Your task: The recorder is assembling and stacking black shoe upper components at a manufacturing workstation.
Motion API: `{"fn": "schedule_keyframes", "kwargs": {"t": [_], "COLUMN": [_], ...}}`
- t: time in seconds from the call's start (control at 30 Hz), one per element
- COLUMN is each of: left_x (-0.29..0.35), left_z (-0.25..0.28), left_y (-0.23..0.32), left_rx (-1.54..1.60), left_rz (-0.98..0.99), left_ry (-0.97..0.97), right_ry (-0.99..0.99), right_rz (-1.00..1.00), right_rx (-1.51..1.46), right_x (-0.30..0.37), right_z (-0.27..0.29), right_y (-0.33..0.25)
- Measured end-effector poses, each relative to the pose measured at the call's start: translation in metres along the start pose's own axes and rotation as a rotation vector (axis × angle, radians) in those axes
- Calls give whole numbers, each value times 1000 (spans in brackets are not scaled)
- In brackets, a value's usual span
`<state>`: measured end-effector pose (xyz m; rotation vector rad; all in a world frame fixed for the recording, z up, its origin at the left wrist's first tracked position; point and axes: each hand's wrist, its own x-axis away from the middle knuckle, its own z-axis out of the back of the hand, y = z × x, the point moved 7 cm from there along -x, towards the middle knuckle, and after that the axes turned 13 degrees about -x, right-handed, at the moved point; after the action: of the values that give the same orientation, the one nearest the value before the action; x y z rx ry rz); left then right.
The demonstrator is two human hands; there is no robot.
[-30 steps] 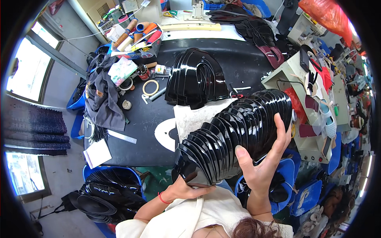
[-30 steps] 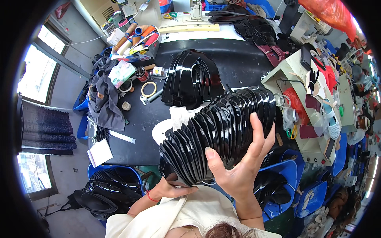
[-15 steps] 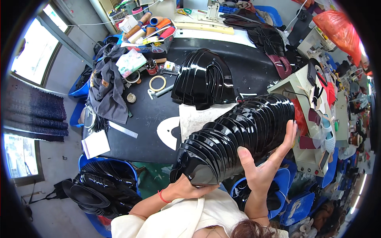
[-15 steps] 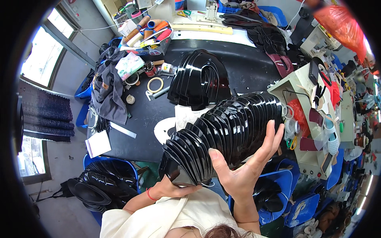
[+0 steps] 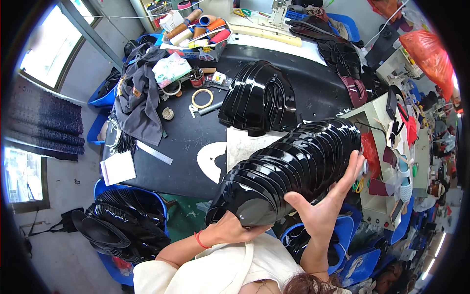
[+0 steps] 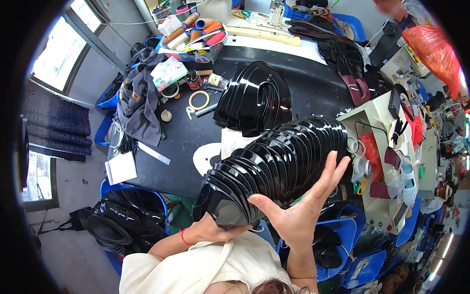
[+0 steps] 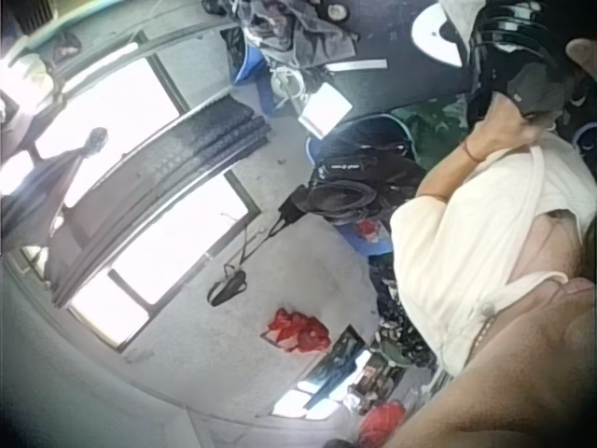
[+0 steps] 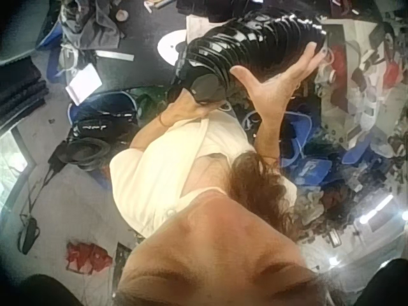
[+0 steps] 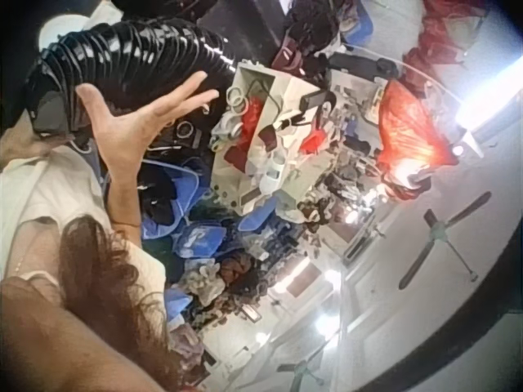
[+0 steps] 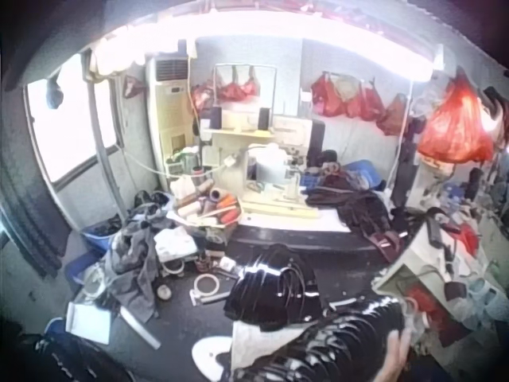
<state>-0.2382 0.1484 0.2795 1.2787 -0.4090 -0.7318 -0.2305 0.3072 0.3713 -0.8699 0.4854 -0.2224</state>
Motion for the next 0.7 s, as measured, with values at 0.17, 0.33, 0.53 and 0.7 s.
{"fn": "schedule_keyframes", "kwargs": {"t": [0.17, 0.33, 0.53, 0.7], "left_x": [2, 1, -3, -4], "left_z": [-2, -1, 7, 9], "left_y": [0, -6, -7, -13], "left_rx": [-100, -100, -148, -226], "left_rz": [-12, 6, 64, -3], "left_ry": [-35, -21, -58, 23], "right_ry": [-3, -41, -58, -135], "right_rz": [-26, -9, 9, 43], "right_rx": [-63, -72, -59, -67], "right_x": [-1, -3, -8, -12], "right_z": [-7, -13, -26, -29], "right_y": [8, 10, 8, 0]}}
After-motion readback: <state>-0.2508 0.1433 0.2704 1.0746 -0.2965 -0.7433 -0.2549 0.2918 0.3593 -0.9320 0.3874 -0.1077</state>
